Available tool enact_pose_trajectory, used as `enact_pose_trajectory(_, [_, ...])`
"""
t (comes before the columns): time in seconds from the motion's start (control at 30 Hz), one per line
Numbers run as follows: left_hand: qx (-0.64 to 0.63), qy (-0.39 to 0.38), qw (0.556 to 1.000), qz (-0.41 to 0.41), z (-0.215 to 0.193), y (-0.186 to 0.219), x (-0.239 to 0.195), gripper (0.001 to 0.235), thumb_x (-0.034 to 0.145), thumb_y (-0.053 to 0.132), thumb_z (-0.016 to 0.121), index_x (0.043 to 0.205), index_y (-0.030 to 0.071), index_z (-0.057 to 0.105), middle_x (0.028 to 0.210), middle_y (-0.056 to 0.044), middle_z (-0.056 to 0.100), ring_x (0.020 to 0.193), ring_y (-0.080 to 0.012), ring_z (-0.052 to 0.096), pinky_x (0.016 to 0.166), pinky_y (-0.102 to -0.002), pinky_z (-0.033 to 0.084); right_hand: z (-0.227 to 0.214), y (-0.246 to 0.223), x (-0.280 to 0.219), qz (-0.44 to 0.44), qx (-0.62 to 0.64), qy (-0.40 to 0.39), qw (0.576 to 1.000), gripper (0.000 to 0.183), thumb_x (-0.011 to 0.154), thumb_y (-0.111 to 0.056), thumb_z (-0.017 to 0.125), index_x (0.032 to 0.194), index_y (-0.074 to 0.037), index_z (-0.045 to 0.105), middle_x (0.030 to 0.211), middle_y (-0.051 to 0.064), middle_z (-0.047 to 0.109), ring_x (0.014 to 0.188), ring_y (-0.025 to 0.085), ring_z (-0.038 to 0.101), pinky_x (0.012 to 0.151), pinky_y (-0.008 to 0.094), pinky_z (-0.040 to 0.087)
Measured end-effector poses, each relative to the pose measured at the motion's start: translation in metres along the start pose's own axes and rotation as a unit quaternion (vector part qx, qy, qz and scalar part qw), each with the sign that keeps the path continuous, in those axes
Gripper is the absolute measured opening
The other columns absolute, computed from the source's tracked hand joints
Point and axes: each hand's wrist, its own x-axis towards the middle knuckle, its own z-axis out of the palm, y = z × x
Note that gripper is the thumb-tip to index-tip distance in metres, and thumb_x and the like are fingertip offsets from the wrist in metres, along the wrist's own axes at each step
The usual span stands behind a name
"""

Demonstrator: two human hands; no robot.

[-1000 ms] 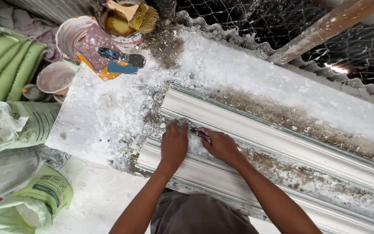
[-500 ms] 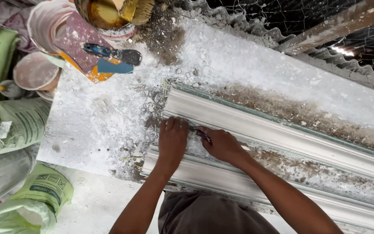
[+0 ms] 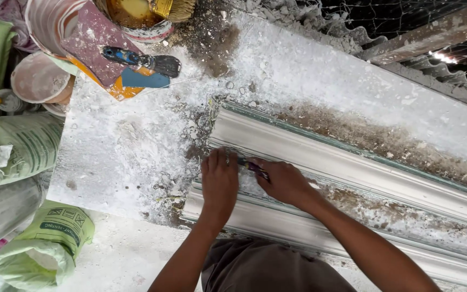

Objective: The person uses a small brush to scrub dust and debris off of several long, white decorative moldings laid out on a dusty surface. They repeatedly brush along the grooves and edges of the moldings to remove the accumulated dirt.

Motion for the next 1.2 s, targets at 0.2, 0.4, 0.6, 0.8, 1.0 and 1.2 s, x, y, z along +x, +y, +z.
enact_pose_trajectory(0.2, [0.047,-0.004,0.999,0.014,0.023,-0.011,-0.004,0.033,0.091,0.002,0.06,0.123,0.0,0.068,0.128,-0.021,0.067,0.124,-0.0353,0.058,0.106,-0.051,0.043,-0.016,-0.019,0.007,0.043,-0.005,-0.048,0.998,0.051,0.096,-0.026,0.058,0.147,-0.023,0.05,0.095,0.013,0.074,0.078,0.031,0.073,0.076,0.047,0.057])
enact_pose_trajectory(0.4, [0.018,-0.037,0.999,-0.021,0.006,-0.005,0.01,0.026,0.091,0.006,0.063,0.115,0.001,0.069,0.121,-0.019,0.069,0.119,-0.0324,0.06,0.103,-0.053,0.044,-0.008,-0.007,0.012,0.003,0.003,-0.021,1.0,0.049,0.098,-0.027,0.059,0.147,-0.021,0.051,0.093,0.014,0.077,0.077,0.031,0.072,0.075,0.047,0.057])
enact_pose_trajectory(0.6, [0.039,-0.083,0.996,-0.019,0.01,-0.008,0.006,0.025,0.088,0.006,0.062,0.112,0.004,0.07,0.122,-0.015,0.07,0.121,-0.0285,0.061,0.102,-0.051,0.044,-0.027,-0.03,0.012,0.08,-0.017,-0.099,0.992,0.051,0.098,-0.025,0.056,0.148,-0.026,0.049,0.09,0.014,0.075,0.069,0.029,0.072,0.069,0.047,0.057])
enact_pose_trajectory(0.8, [0.066,-0.105,0.988,-0.092,-0.033,-0.021,0.031,0.019,0.095,0.017,0.06,0.108,0.006,0.07,0.123,-0.015,0.069,0.123,-0.0315,0.059,0.105,-0.055,0.044,0.011,-0.026,0.04,0.003,0.035,-0.005,0.999,0.04,0.1,-0.025,0.06,0.14,-0.019,0.06,0.081,0.012,0.075,0.064,0.026,0.071,0.067,0.044,0.058])
enact_pose_trajectory(1.0, [0.021,-0.083,0.995,-0.049,0.005,0.012,0.009,0.025,0.095,0.011,0.057,0.116,0.007,0.069,0.129,-0.015,0.067,0.128,-0.0301,0.058,0.107,-0.054,0.043,-0.017,-0.003,0.007,0.065,-0.022,-0.062,0.996,0.054,0.09,-0.022,0.063,0.144,-0.022,0.055,0.084,0.013,0.075,0.067,0.03,0.072,0.066,0.047,0.058])
enact_pose_trajectory(1.2, [0.053,-0.076,0.988,-0.127,-0.056,-0.032,0.017,0.044,0.096,0.013,0.052,0.139,0.003,0.054,0.148,-0.021,0.052,0.143,-0.0355,0.046,0.115,-0.056,0.037,0.035,-0.054,0.044,-0.047,0.047,0.097,0.993,0.053,0.094,-0.026,0.065,0.143,-0.012,0.052,0.09,0.016,0.075,0.08,0.039,0.071,0.071,0.053,0.056])
